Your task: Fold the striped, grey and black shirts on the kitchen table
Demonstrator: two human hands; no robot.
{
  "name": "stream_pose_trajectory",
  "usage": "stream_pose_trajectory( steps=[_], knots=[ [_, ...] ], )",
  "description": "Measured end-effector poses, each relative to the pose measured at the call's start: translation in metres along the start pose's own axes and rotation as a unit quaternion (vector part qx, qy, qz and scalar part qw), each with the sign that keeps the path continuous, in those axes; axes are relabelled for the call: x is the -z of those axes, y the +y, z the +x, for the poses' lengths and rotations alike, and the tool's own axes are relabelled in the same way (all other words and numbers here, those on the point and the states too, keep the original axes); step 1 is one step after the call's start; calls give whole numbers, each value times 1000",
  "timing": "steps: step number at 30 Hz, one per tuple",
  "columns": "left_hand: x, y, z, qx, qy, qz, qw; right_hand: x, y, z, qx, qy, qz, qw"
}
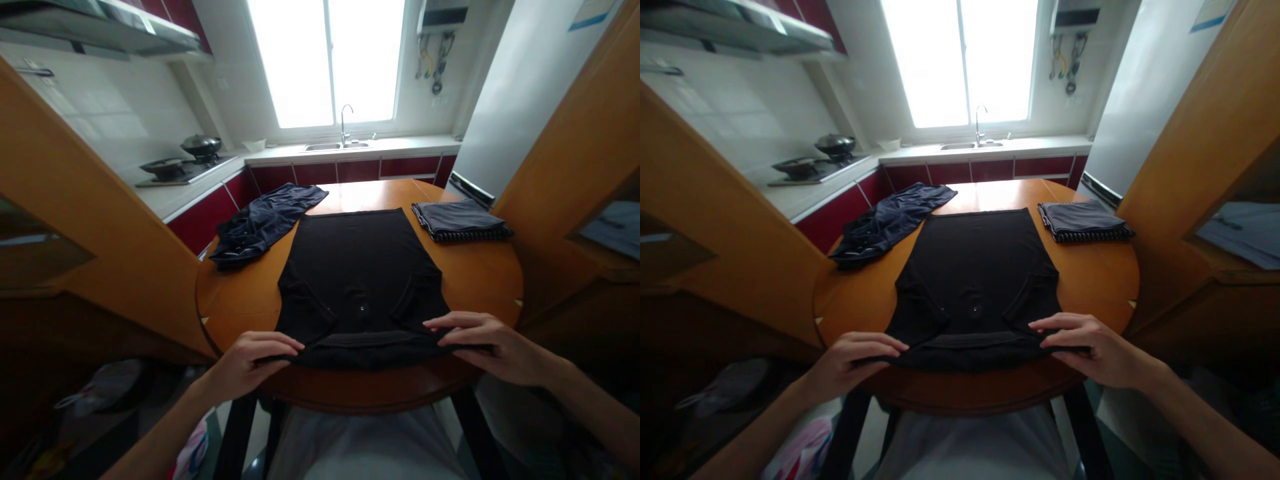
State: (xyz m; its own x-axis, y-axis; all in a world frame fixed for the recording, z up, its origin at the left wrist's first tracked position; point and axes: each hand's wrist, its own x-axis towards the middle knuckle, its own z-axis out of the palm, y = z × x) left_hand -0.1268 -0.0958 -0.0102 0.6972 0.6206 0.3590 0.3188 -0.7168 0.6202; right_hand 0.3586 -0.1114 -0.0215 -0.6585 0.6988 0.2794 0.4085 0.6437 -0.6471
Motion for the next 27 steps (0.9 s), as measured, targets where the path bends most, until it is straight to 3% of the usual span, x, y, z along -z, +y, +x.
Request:
stream_pose_trajectory(
  steps=[4, 7, 11, 14, 17, 20, 23, 27],
  knots=[
    [12, -6, 20, 113, 7, -18, 993, 9, 11, 19, -39, 31, 62, 997],
    [24, -21, 40, 223, 16, -42, 974, 24, 28, 43, -113, 49, 70, 990],
    [36, -54, 73, 378, 38, -195, 904, 43, 60, 85, -231, 39, 107, 966],
    [42, -86, 99, 445, 36, -271, 853, 48, 88, 119, -325, 37, 194, 925],
    [48, -116, 120, 472, 34, -283, 835, 48, 116, 147, -393, 30, 223, 891],
    [51, -138, 134, 470, 30, -272, 839, 48, 139, 165, -413, 17, 207, 887],
    [51, -155, 143, 452, 33, -230, 861, 49, 154, 175, -402, 6, 170, 899],
    [50, -173, 151, 414, 62, -160, 894, 52, 163, 181, -342, 25, 72, 936]
  ],
)
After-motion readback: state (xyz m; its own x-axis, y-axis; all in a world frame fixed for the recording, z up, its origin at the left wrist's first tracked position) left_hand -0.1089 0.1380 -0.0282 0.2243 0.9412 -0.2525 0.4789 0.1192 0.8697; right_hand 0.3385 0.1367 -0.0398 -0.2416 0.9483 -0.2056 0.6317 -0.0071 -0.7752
